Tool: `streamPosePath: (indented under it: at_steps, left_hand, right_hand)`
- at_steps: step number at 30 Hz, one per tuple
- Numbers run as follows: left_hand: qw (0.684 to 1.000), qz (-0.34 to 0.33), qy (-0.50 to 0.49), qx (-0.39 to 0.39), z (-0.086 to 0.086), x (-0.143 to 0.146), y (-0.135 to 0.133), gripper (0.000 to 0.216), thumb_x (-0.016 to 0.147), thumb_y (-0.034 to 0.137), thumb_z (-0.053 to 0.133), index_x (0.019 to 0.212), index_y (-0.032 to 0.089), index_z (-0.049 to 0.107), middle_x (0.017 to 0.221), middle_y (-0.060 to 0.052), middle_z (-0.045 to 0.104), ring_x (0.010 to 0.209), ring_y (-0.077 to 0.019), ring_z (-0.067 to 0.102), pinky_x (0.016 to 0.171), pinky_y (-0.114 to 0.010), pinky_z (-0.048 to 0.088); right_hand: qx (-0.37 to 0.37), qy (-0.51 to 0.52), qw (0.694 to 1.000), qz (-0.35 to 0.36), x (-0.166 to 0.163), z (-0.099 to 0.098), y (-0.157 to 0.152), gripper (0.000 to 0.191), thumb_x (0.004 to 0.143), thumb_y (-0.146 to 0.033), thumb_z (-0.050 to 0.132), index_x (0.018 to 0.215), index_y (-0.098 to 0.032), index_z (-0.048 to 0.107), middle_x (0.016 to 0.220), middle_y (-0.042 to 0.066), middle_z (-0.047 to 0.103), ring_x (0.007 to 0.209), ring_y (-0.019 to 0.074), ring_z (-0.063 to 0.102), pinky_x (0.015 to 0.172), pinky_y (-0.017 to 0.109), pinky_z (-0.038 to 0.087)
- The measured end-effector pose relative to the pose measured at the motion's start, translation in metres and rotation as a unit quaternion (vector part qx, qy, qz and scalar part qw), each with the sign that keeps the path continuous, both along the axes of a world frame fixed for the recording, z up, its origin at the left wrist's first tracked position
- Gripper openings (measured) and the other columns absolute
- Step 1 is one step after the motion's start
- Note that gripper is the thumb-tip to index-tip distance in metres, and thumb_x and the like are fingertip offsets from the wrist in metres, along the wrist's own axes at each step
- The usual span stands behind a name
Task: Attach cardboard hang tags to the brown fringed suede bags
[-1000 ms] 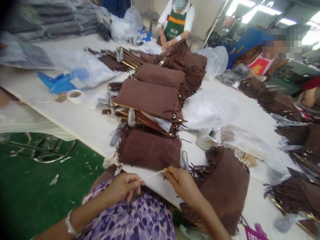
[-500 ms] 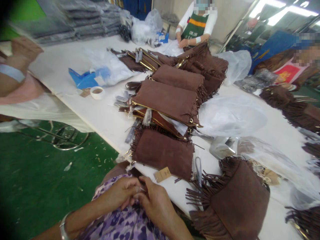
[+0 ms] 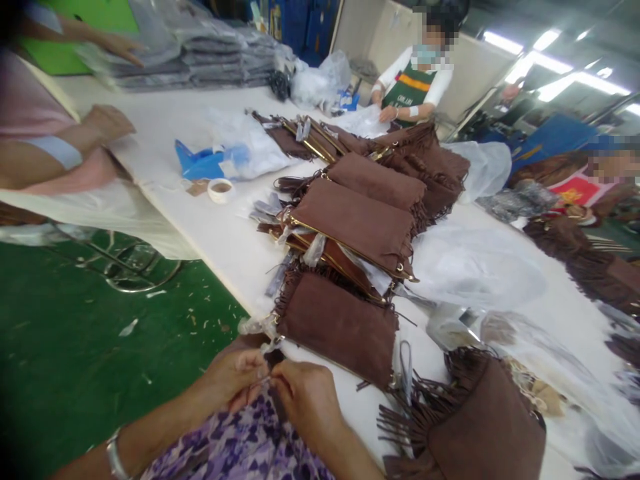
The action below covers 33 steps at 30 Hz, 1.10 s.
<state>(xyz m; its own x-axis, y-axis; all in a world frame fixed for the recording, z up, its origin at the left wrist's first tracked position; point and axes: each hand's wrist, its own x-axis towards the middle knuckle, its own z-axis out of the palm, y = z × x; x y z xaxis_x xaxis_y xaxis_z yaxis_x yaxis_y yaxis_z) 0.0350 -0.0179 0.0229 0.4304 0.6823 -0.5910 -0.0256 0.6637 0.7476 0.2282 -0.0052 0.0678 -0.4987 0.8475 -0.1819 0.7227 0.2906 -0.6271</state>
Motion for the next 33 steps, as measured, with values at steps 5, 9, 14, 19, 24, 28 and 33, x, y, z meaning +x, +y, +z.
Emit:
streamPosePath:
  at_steps: [5,9,14,19,24,28,33]
  left_hand:
    - [0.923,0.032,0.289,0.252,0.01,-0.019,0.022,0.023,0.094,0.039,0.044,0.09,0.021,0.057,0.077,0.0,0.064,0.065,-0.0163,0.061,0.061,-0.027,0.046]
    - [0.789,0.01,0.438,0.43,0.01,-0.02,0.042,0.025,0.096,0.029,0.045,0.118,0.021,0.053,0.114,-0.006,0.059,0.107,-0.0226,0.056,0.093,-0.035,0.044]
    - [0.749,-0.052,0.472,0.462,0.008,-0.009,0.056,0.017,0.096,0.025,0.045,0.103,0.02,0.059,0.104,-0.006,0.056,0.1,-0.0229,0.053,0.09,-0.036,0.044]
    - [0.774,-0.071,0.458,0.432,0.018,-0.006,0.058,0.018,0.097,0.024,0.041,0.088,0.019,0.056,0.091,-0.006,0.059,0.089,-0.0219,0.055,0.08,-0.033,0.041]
    - [0.872,-0.065,0.384,0.297,0.023,-0.009,0.058,0.008,0.089,0.021,0.046,0.084,0.021,0.053,0.071,0.0,0.057,0.069,-0.0184,0.056,0.063,-0.028,0.034]
    - [0.941,-0.033,0.266,0.209,0.02,-0.009,0.059,0.007,0.08,0.015,0.048,0.083,0.021,0.051,0.064,0.003,0.057,0.062,-0.0163,0.056,0.059,-0.025,0.033]
    - [0.963,-0.032,0.211,0.166,0.015,-0.009,0.059,0.008,0.084,0.025,0.045,0.083,0.02,0.051,0.061,0.002,0.06,0.054,-0.0144,0.056,0.053,-0.023,0.038]
  right_hand:
    - [0.05,-0.039,0.996,-0.055,-0.006,0.002,0.021,0.012,0.093,-0.023,0.053,0.088,-0.022,0.064,0.072,-0.002,0.068,0.065,0.0136,0.064,0.062,0.022,0.034]
    - [0.056,-0.006,0.99,-0.128,-0.013,0.006,0.035,0.016,0.094,-0.028,0.051,0.092,-0.023,0.065,0.074,-0.002,0.071,0.062,0.0136,0.065,0.059,0.021,0.036]
    - [0.08,0.005,0.984,-0.161,-0.016,0.004,0.043,0.019,0.095,-0.032,0.05,0.093,-0.023,0.067,0.078,-0.001,0.072,0.067,0.0152,0.067,0.063,0.022,0.04]
    - [0.08,0.006,0.977,-0.198,-0.013,-0.001,0.046,0.021,0.096,-0.036,0.049,0.092,-0.022,0.065,0.074,-0.002,0.07,0.063,0.0146,0.065,0.06,0.022,0.039]
    - [0.09,0.019,0.973,-0.212,-0.014,-0.002,0.049,0.02,0.096,-0.035,0.05,0.09,-0.021,0.064,0.07,-0.003,0.068,0.061,0.0131,0.064,0.059,0.022,0.037]
    - [0.098,0.013,0.976,-0.195,-0.017,-0.004,0.048,0.018,0.095,-0.032,0.05,0.092,-0.021,0.064,0.069,-0.003,0.067,0.059,0.0126,0.063,0.058,0.022,0.036]
    - [0.088,0.012,0.981,-0.172,-0.017,-0.012,0.043,0.016,0.095,-0.029,0.049,0.095,-0.021,0.063,0.071,-0.002,0.068,0.059,0.0125,0.063,0.059,0.022,0.036]
